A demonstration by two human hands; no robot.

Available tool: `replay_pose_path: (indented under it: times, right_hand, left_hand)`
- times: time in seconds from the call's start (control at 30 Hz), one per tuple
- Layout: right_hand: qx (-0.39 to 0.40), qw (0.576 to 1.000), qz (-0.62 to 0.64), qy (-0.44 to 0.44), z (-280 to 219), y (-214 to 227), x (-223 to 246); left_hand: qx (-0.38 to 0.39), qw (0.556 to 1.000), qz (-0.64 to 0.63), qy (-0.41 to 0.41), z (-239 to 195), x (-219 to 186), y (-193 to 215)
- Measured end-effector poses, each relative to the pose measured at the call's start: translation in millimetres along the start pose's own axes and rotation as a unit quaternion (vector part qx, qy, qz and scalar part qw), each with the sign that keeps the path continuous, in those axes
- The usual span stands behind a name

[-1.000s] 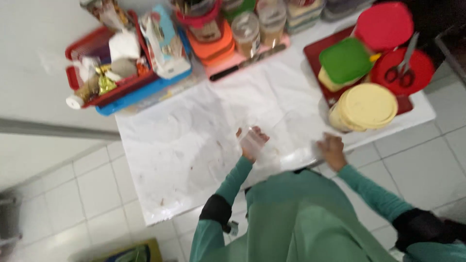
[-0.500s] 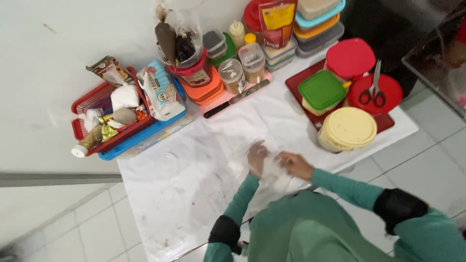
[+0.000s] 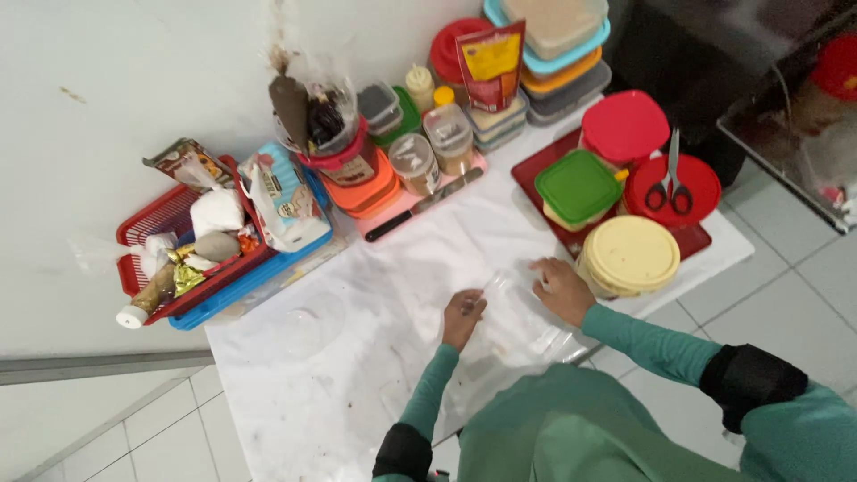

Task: The person transfers ingredients from a plastic container into a plastic bag placed inside another container.

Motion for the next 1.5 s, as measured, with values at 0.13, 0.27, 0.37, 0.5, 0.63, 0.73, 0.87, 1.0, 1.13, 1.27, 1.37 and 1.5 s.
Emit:
replay_pose_path:
  times: [0.13,0.27,0.37,0.5,0.63,0.73,0.87,1.0,1.13,1.27,1.37,1.5]
  right_hand:
    - [-0.109,0.985,0.125,-0.051,113.7,55.2,-6.9]
    - [-0.326,0.840,0.387,-0.196,223.0,90.7,-139.8]
    - [-0.343,0.765,0.463,-0.289,281.4,99.1,-253.7]
    - [-0.308,0.751,0.491,-0.316,348.7,85.0,-365.3]
    - [-0.307,0.744,0.480,-0.348,386.8,90.4,-337.2]
    - [-0.310,0.741,0.461,-0.377,399.4,79.6,-350.2]
    - [-0.420,0.770,0.347,-0.332,402.3,60.7,-392.5]
    - [-0.543,0.795,0.096,-0.254,393.8,97.6,-319.9]
    - [-0.595,0.731,0.270,-0.195,391.1,109.4,-301.0]
    - [-0.569,0.664,0.454,-0.171,384.4,127.8,-260.6]
    - [-0.575,0.678,0.450,-0.085,370.2,137.9,-273.4]
    - [-0.543,0.672,0.503,-0.015,338.8,159.9,-258.4]
  left_hand:
    - [-0.016,0.999,-0.022,0.039,-1.6,-7.8,2.6]
    - [-0.034,0.999,-0.018,0.038,-1.5,1.8,2.9]
    - [-0.026,0.999,-0.019,0.027,-8.5,-8.1,3.0]
    - [-0.008,0.997,-0.063,0.043,5.9,22.2,11.2]
    - [-0.022,0.993,-0.096,0.067,34.0,66.9,16.5]
    - [-0.010,0.970,-0.141,0.197,49.4,96.3,16.7]
    - [0.001,0.983,-0.119,0.141,50.3,99.1,23.0]
    - [0.028,0.974,-0.149,0.171,41.4,81.5,24.1]
    - [0.044,0.976,-0.170,0.127,39.2,77.3,23.3]
    - [0.045,0.970,-0.205,0.125,47.2,99.1,23.6]
    - [0.059,0.974,-0.194,0.100,48.2,90.5,24.4]
    - [0.060,0.973,-0.185,0.127,36.8,70.9,26.3]
Point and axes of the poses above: each hand's wrist, its own z-axis towards the middle knuckle, its own y-axis out of the back of the hand, x = y × z, the point moved 5 cm from there along z, towards the middle knuckle, and after that the axes turned 8 degrees about y, right-handed, at the moved point
